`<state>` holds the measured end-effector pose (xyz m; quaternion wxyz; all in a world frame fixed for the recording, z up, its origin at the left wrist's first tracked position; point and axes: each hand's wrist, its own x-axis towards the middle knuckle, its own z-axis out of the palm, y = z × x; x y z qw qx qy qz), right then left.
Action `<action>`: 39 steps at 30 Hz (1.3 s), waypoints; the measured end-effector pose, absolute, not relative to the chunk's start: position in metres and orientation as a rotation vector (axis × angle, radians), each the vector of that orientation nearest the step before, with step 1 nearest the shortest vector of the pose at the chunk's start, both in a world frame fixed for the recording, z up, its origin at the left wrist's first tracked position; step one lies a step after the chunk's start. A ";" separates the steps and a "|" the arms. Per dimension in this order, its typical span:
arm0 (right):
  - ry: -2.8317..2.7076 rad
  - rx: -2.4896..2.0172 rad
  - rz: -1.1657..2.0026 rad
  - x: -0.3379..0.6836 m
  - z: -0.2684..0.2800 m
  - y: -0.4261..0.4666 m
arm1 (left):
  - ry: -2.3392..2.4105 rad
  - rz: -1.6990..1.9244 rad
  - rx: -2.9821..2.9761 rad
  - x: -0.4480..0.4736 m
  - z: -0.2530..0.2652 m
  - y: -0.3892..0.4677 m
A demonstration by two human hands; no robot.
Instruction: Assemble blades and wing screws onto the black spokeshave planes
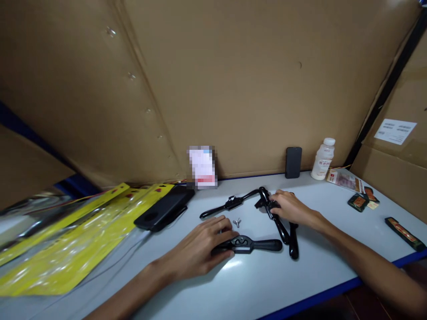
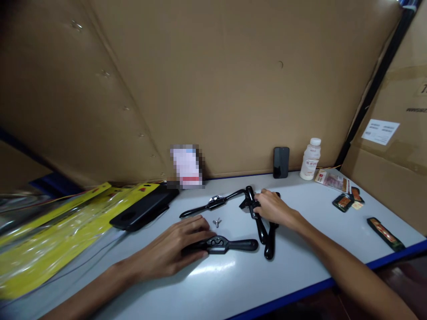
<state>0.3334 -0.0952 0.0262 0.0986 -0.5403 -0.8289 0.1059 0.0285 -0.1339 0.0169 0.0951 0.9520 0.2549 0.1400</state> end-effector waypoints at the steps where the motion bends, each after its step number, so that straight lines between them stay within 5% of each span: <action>1: -2.448 -1.548 0.339 0.330 0.025 -0.095 | 0.757 0.422 2.821 0.029 0.016 -0.134; 7: -2.449 -1.306 0.554 0.321 0.029 -0.095 | 0.789 0.428 2.810 0.035 0.014 -0.137; 16: -2.392 -1.620 0.291 0.340 0.035 -0.093 | 0.841 0.407 2.827 0.036 0.012 -0.139; 39: -2.240 -1.470 0.829 0.356 0.024 -0.072 | 0.704 0.315 3.171 0.026 0.022 -0.144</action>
